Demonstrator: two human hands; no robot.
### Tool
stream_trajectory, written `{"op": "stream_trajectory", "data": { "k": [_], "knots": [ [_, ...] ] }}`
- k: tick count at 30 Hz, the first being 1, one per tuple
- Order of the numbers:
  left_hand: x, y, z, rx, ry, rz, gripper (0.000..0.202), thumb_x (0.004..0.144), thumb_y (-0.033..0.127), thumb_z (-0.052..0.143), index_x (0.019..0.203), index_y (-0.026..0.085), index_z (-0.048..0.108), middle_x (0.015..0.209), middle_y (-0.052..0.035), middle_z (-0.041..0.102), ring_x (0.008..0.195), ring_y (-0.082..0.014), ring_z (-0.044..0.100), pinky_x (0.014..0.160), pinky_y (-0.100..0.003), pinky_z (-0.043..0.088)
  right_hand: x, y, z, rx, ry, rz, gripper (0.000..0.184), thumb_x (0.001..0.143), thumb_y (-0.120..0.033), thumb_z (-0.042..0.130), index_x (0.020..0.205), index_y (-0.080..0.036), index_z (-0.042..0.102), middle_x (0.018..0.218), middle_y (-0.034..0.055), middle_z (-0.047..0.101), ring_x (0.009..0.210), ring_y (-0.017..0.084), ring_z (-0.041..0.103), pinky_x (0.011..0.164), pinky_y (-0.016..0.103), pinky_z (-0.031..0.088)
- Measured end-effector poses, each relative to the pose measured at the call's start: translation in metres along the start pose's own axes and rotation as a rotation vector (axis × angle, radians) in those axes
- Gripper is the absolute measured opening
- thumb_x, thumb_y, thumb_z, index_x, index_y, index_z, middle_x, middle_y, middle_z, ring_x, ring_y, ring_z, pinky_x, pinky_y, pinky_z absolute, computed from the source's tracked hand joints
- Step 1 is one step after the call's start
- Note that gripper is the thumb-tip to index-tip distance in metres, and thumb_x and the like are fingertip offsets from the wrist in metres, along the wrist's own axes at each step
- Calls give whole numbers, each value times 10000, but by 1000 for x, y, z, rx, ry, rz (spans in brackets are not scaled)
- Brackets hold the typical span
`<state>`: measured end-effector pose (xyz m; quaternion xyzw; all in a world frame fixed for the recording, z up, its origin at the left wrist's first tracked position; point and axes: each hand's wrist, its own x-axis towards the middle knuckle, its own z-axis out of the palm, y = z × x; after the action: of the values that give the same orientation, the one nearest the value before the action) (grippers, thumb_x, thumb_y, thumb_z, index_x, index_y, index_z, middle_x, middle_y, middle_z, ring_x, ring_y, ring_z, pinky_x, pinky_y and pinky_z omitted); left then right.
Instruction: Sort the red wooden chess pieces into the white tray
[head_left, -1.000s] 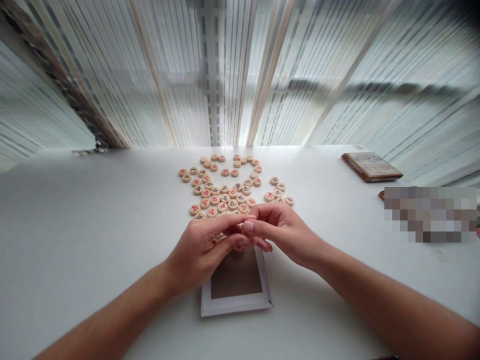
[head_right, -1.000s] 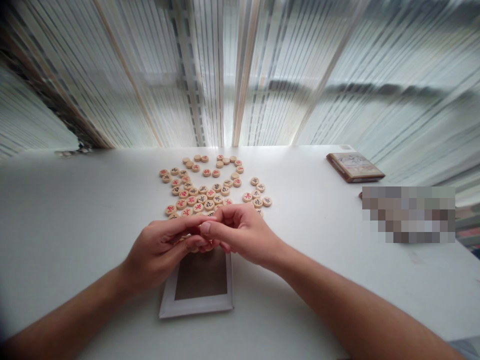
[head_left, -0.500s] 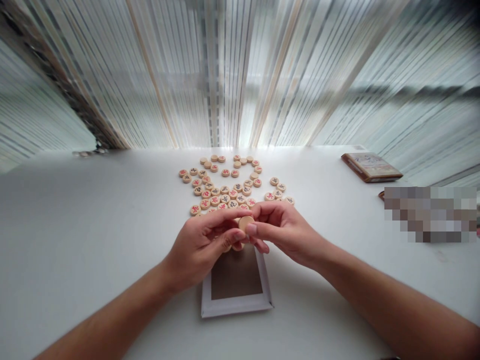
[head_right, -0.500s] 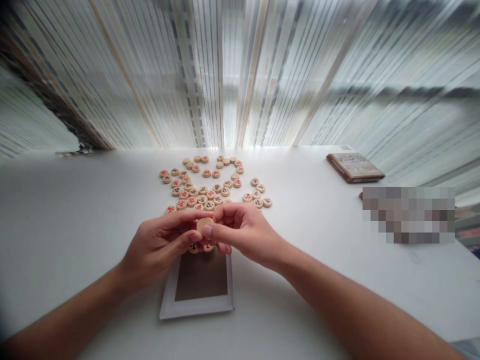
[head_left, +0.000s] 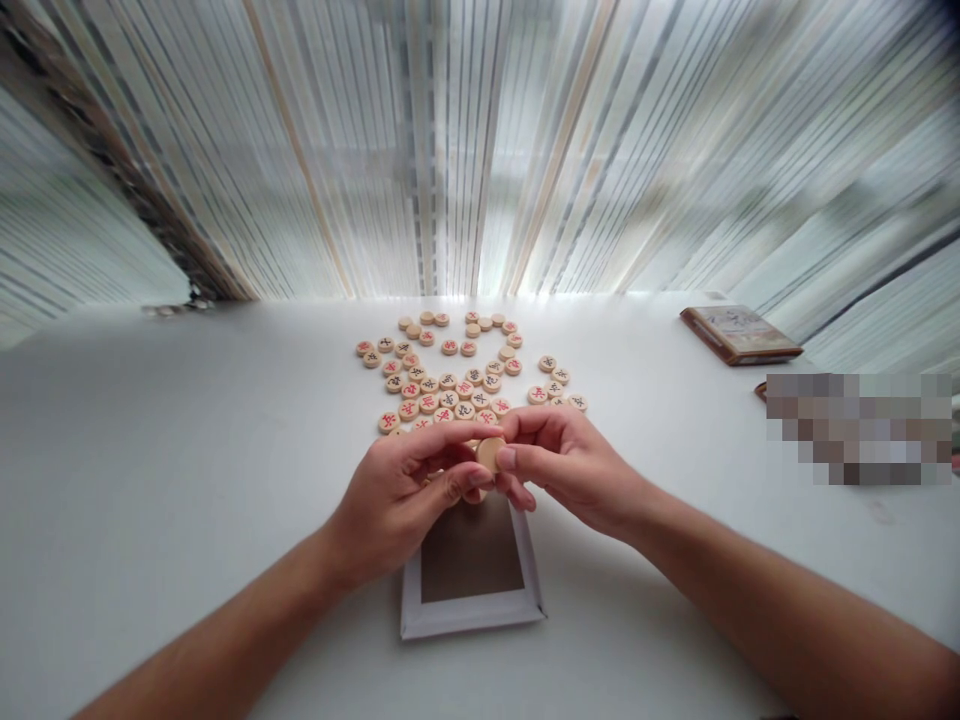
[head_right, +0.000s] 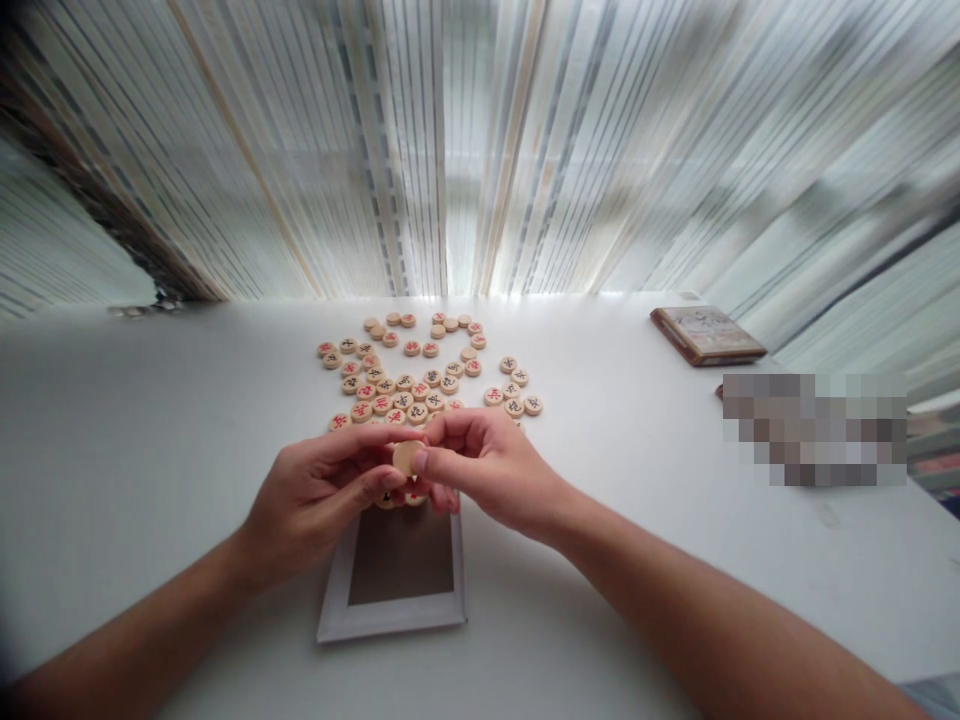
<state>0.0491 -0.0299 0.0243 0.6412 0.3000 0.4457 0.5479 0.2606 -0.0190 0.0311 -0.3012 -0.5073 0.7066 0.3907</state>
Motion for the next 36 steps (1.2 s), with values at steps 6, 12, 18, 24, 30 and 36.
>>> {"op": "stream_trajectory", "data": {
  "k": [6,12,18,24,30,36],
  "knots": [
    [-1,2,0,19,11,-16,309,989,281,785,1273,158,784,851,-64,817,744,-157,759,715,-238,637,0,0,0,19,11,20,284,826,-363,910,795,-157,718,612,4,709,514,113,609,547,239,495],
    [-1,4,2,-27,6,-7,296,1015,257,749,1297,169,759,945,-83,841,815,-186,811,752,-262,675,3,-2,2,6,90,-78,319,703,-304,1015,855,-156,777,660,-8,712,513,96,608,498,207,503],
    [2,4,2,111,125,40,232,972,301,800,1175,192,823,884,-64,822,883,-218,818,761,-269,681,2,-3,5,-61,144,-176,355,662,-366,1039,851,-174,808,712,14,732,564,118,624,513,239,547],
    [3,4,-1,192,168,56,183,992,344,773,1106,225,852,680,-19,742,977,-254,806,855,-325,678,1,0,4,-169,182,-206,307,759,-410,982,876,-178,819,723,31,751,573,128,637,531,261,564],
    [4,3,-1,140,195,28,187,973,325,799,1110,211,857,678,-12,741,922,-234,810,833,-310,680,2,-1,0,-155,194,-171,300,752,-410,990,860,-172,841,681,20,735,568,129,632,544,257,557],
    [6,5,1,-22,149,-42,251,943,305,836,1153,169,840,780,-40,801,748,-182,790,689,-252,671,5,2,-6,-41,131,-70,275,849,-412,929,848,-157,827,640,13,717,564,103,620,565,215,516]
  ]
}}
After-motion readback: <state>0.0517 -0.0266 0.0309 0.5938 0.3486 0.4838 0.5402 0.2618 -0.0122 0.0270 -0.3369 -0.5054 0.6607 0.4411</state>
